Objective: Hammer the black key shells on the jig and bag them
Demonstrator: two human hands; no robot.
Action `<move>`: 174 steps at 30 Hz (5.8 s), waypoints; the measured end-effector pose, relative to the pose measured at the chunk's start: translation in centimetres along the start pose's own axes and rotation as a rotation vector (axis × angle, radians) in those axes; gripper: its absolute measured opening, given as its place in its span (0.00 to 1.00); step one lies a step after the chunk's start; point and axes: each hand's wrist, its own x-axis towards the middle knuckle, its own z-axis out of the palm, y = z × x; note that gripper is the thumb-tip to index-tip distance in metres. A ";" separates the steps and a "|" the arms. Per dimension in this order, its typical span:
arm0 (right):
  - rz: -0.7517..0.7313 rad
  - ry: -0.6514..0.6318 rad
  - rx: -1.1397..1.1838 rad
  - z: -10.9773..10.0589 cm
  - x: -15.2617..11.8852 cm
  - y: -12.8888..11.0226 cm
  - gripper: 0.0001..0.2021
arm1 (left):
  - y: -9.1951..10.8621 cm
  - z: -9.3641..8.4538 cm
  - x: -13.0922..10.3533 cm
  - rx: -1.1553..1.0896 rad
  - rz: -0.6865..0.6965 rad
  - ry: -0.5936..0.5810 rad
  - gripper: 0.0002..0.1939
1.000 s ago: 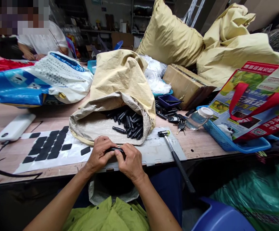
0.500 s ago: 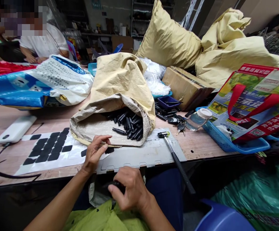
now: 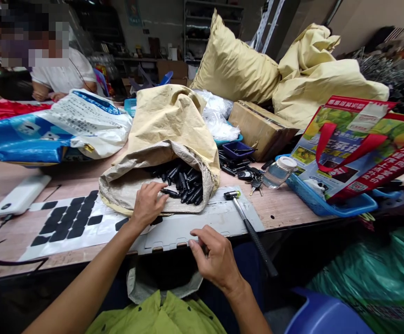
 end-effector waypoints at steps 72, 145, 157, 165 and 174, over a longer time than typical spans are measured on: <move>0.066 0.108 0.025 1.6 1.4 -3.2 0.19 | 0.5 -1.4 -3.5 -0.206 -0.014 -0.300 0.10; 0.515 0.229 -0.786 -3.8 5.7 8.7 0.30 | 0.1 -1.3 -3.8 -0.204 0.009 -0.299 0.07; 0.497 0.118 -0.634 -5.8 8.6 10.4 0.20 | 0.0 -1.3 -3.8 -0.218 0.022 -0.305 0.08; 0.474 0.262 -0.401 -5.9 7.9 12.5 0.20 | -0.1 -1.3 -3.9 -0.208 0.035 -0.302 0.12; 0.477 0.297 -0.362 -5.8 8.0 13.0 0.20 | -0.3 -1.0 -3.9 -0.184 0.050 -0.288 0.15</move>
